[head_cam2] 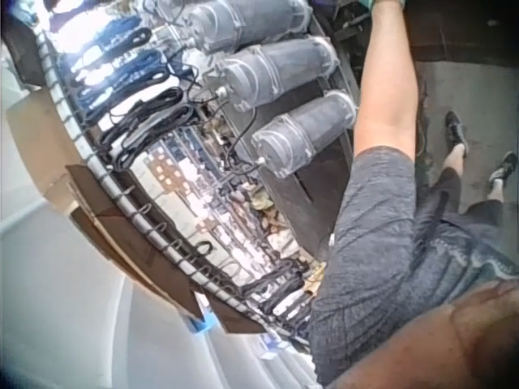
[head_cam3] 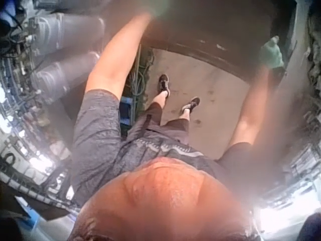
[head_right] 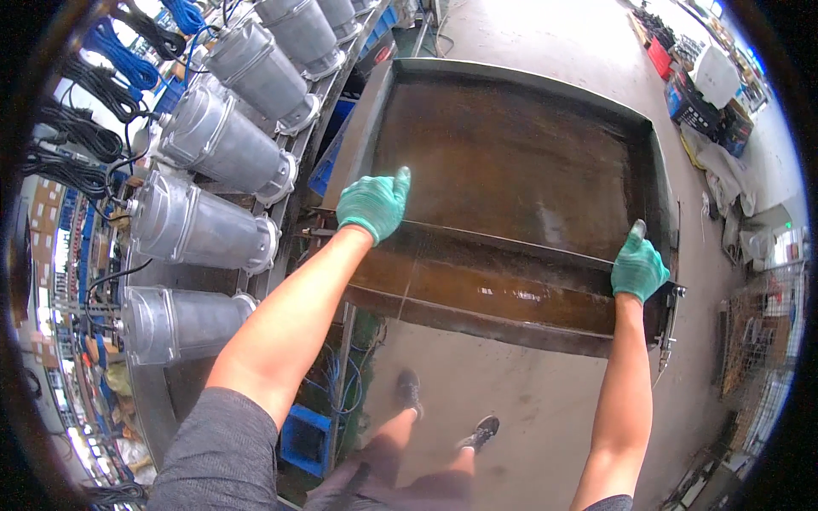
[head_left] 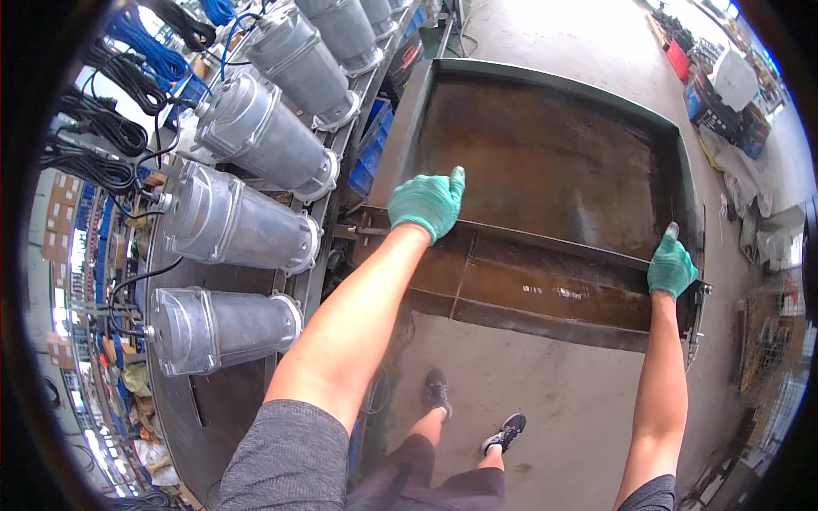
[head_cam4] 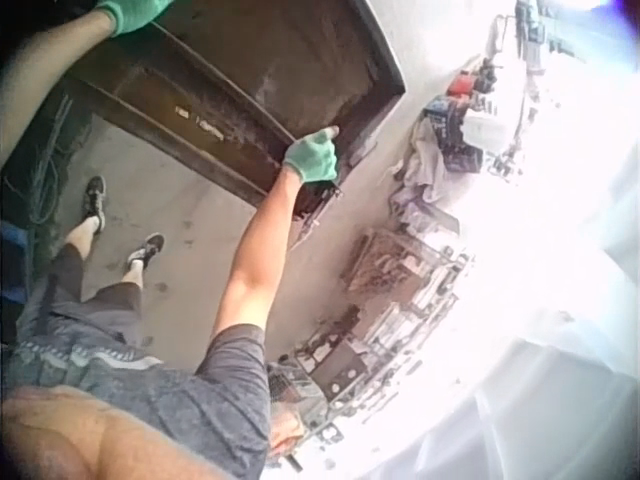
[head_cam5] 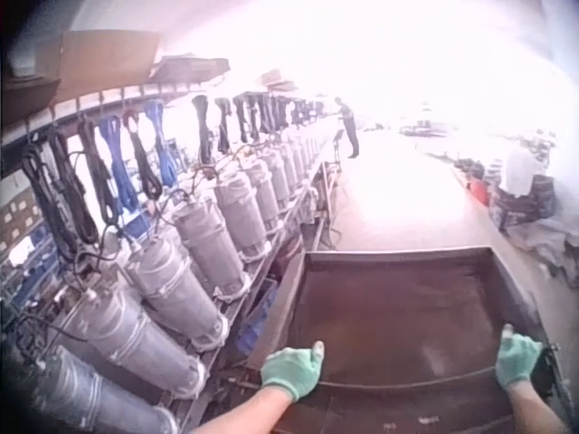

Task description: The person submerses a metal pump housing into a tank of water using their hands, lifts it out, and then carries a coiled black cable to a row of pumps on a long table.

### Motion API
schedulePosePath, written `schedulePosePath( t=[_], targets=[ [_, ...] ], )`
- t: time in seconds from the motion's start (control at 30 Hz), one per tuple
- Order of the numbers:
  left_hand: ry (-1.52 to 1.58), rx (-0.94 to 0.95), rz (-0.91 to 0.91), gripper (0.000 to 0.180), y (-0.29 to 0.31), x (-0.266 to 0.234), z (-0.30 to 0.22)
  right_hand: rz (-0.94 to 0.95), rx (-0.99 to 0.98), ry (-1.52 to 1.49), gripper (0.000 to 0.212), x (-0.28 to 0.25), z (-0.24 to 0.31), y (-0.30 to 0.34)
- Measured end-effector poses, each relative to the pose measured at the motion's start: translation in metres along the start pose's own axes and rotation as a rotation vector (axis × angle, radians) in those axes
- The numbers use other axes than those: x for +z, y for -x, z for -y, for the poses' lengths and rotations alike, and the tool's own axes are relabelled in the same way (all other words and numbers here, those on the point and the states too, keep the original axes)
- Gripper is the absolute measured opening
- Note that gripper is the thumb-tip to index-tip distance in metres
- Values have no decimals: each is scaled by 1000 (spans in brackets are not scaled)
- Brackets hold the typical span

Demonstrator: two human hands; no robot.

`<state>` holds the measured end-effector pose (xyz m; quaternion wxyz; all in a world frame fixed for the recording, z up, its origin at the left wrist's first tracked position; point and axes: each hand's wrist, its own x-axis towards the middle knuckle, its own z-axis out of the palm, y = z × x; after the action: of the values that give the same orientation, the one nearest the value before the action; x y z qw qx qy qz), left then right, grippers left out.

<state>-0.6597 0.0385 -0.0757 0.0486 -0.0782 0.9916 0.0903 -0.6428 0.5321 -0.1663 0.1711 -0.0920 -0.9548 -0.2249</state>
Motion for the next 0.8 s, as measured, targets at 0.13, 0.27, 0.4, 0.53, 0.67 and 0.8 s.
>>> schedulePosePath(
  t=[0.13,0.27,0.4,0.53,0.67,0.8],
  targets=[
    [-35,-27,15,71,1,-7,-2,-63,24,-59,37,-8,9,-3],
    [-37,-48,2,72,6,-2,-3,26,213,-265,60,-33,17,-11],
    [-54,-64,10,72,30,5,-10,17,231,-304,73,-38,5,-4],
    [-40,-80,19,73,41,4,-19,69,213,-299,69,-45,-3,0],
    [4,-92,-33,72,50,11,-12,107,203,-314,71,-58,-1,3],
    [-18,-76,-16,72,56,9,-16,109,146,-270,67,-46,-9,7]
  ],
)
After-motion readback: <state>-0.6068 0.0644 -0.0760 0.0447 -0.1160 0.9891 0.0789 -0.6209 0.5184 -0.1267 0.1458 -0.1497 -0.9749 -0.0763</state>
